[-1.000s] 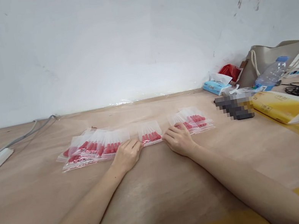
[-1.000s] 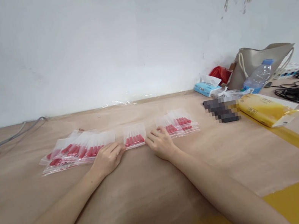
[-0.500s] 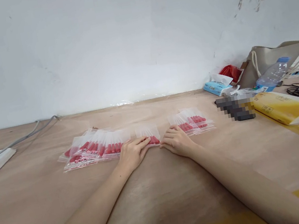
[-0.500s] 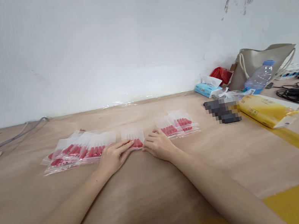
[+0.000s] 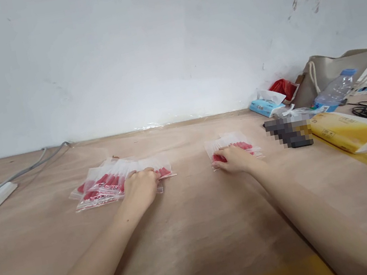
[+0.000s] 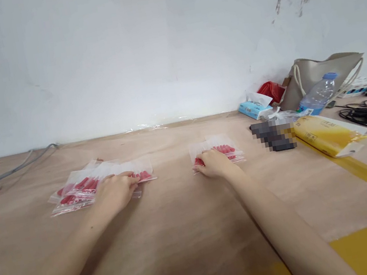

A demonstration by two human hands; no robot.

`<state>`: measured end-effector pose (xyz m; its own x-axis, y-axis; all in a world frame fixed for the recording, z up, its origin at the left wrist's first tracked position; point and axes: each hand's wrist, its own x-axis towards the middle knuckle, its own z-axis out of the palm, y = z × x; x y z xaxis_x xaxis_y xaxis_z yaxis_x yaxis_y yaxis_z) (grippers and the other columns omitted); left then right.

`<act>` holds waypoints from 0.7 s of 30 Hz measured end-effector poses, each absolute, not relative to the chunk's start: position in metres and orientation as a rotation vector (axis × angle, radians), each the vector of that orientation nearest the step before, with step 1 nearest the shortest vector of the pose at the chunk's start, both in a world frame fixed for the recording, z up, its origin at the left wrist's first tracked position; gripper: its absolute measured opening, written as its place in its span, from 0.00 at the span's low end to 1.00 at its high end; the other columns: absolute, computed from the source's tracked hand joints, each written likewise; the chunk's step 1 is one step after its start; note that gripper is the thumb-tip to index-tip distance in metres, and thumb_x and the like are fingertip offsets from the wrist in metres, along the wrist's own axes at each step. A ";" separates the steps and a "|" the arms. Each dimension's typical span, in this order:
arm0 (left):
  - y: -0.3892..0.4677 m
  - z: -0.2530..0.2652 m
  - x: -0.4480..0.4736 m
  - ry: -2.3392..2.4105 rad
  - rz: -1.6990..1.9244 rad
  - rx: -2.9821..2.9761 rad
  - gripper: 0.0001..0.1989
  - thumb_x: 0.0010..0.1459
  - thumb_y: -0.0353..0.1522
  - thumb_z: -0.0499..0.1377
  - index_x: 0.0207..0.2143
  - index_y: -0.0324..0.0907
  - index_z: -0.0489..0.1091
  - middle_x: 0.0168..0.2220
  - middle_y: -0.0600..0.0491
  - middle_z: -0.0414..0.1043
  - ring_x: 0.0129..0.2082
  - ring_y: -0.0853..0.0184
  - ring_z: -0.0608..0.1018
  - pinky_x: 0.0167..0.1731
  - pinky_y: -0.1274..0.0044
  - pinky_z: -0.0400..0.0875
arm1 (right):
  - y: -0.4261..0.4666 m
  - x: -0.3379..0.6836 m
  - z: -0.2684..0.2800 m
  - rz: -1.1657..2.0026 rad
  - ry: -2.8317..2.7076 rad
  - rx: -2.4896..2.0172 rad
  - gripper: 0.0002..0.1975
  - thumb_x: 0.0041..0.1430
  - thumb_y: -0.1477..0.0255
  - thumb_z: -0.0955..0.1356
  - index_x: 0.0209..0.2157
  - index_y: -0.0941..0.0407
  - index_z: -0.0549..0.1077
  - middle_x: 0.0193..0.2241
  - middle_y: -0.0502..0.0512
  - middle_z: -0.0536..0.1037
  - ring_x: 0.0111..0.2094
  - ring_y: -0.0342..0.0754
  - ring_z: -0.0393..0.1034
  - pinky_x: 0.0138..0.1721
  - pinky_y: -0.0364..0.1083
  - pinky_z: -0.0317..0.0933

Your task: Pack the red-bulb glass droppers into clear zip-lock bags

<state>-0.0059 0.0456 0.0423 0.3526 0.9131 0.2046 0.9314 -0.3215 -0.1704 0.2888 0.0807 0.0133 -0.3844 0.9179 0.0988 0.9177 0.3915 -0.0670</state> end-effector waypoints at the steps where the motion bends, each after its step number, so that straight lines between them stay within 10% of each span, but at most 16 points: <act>1: 0.043 0.046 -0.006 -1.649 -0.088 -2.351 0.08 0.51 0.28 0.56 0.28 0.44 0.75 0.35 0.50 0.74 0.36 0.57 0.75 0.41 0.63 0.64 | 0.080 0.285 0.012 0.019 -2.512 -1.639 0.15 0.56 0.60 0.61 0.34 0.56 0.72 0.34 0.58 0.75 0.36 0.51 0.68 0.37 0.46 0.55; 8: 0.042 0.036 0.007 -1.406 -0.277 -2.420 0.11 0.51 0.36 0.59 0.37 0.42 0.73 0.52 0.44 0.63 0.54 0.54 0.62 0.53 0.59 0.51 | 0.065 0.239 -0.003 0.021 -2.375 -1.456 0.16 0.57 0.61 0.61 0.41 0.57 0.70 0.39 0.59 0.73 0.41 0.50 0.66 0.43 0.47 0.57; 21: 0.043 0.020 0.007 -1.214 -0.445 -2.772 0.17 0.54 0.39 0.57 0.45 0.45 0.69 0.50 0.46 0.66 0.49 0.57 0.69 0.51 0.57 0.55 | 0.051 0.243 -0.021 0.155 -2.260 -1.049 0.25 0.49 0.65 0.67 0.50 0.53 0.65 0.47 0.58 0.67 0.48 0.52 0.62 0.49 0.51 0.58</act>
